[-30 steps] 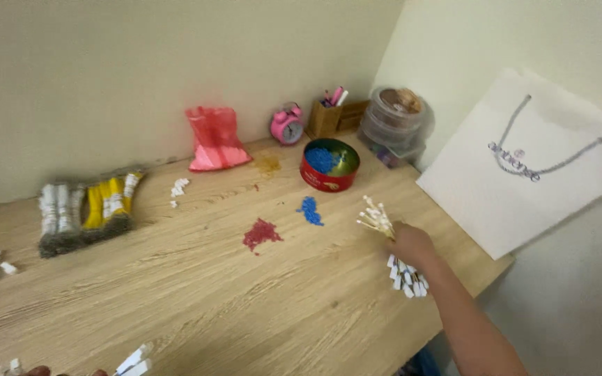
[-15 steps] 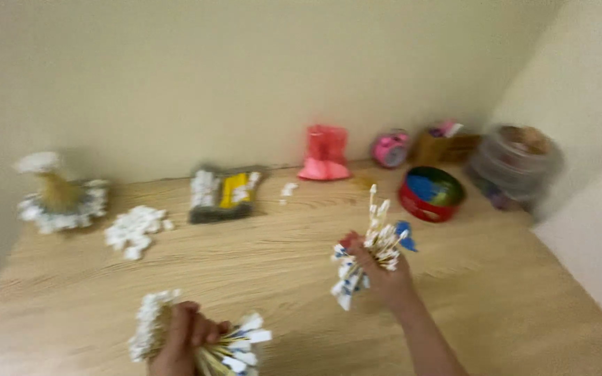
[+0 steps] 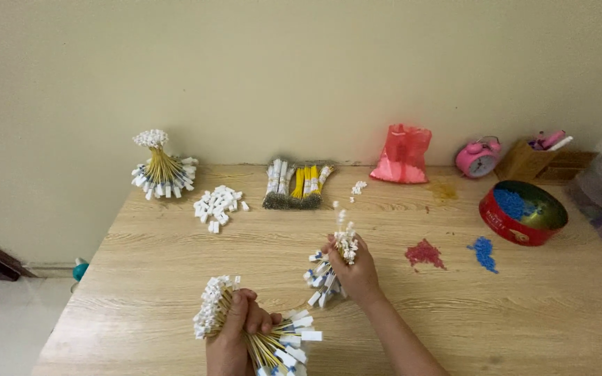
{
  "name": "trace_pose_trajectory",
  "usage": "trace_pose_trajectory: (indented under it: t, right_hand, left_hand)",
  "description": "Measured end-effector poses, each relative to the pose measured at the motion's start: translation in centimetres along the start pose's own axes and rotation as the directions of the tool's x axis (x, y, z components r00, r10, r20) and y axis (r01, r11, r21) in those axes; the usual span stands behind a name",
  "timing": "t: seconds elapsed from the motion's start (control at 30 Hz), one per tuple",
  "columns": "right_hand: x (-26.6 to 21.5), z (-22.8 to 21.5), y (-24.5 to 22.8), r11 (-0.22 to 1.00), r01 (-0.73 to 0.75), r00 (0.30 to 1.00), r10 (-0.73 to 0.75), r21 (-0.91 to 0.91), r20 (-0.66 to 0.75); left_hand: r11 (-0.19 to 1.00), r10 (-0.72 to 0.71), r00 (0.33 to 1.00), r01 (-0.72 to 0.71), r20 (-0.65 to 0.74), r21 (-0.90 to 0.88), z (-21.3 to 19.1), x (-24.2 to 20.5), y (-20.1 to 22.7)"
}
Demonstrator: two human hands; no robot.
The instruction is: Attaching white plastic connectors to the ends of wires at a workbench.
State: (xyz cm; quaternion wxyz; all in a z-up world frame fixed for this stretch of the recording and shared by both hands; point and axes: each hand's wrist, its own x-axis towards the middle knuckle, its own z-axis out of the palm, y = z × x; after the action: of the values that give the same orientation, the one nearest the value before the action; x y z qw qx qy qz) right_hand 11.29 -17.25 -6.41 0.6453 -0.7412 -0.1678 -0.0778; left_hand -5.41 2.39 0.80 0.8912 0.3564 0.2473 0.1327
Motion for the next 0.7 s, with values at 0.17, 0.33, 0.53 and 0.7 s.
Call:
trace_pose_trajectory:
  t: [0.17, 0.33, 0.53, 0.7]
  right_hand:
    - [0.6, 0.3, -0.9, 0.999, 0.046, 0.998, -0.047, 0.013, 0.035]
    - [0.6, 0.4, -3.1, 0.976, -0.154, 0.973, 0.177, -0.152, 0.146]
    - [0.9, 0.9, -5.7, 0.660, 0.620, 0.784, -0.528, -0.423, 0.326]
    - [0.9, 1.8, -5.2, 0.886, 0.330, 0.924, -0.233, -0.326, 0.303]
  left_hand:
    - [0.996, -0.017, 0.997, 0.011, 0.071, 0.084, 0.9, 0.7, 0.8]
    - [0.469, 0.027, 0.944, -0.303, 0.329, 0.830, 6.6, 0.7, 7.7]
    - [0.343, -0.103, 0.925, -0.312, 0.366, 0.886, 11.8, 3.0, 10.3]
    - [0.180, -0.190, 0.774, -0.578, 0.604, 0.796, 13.3, 2.9, 9.0]
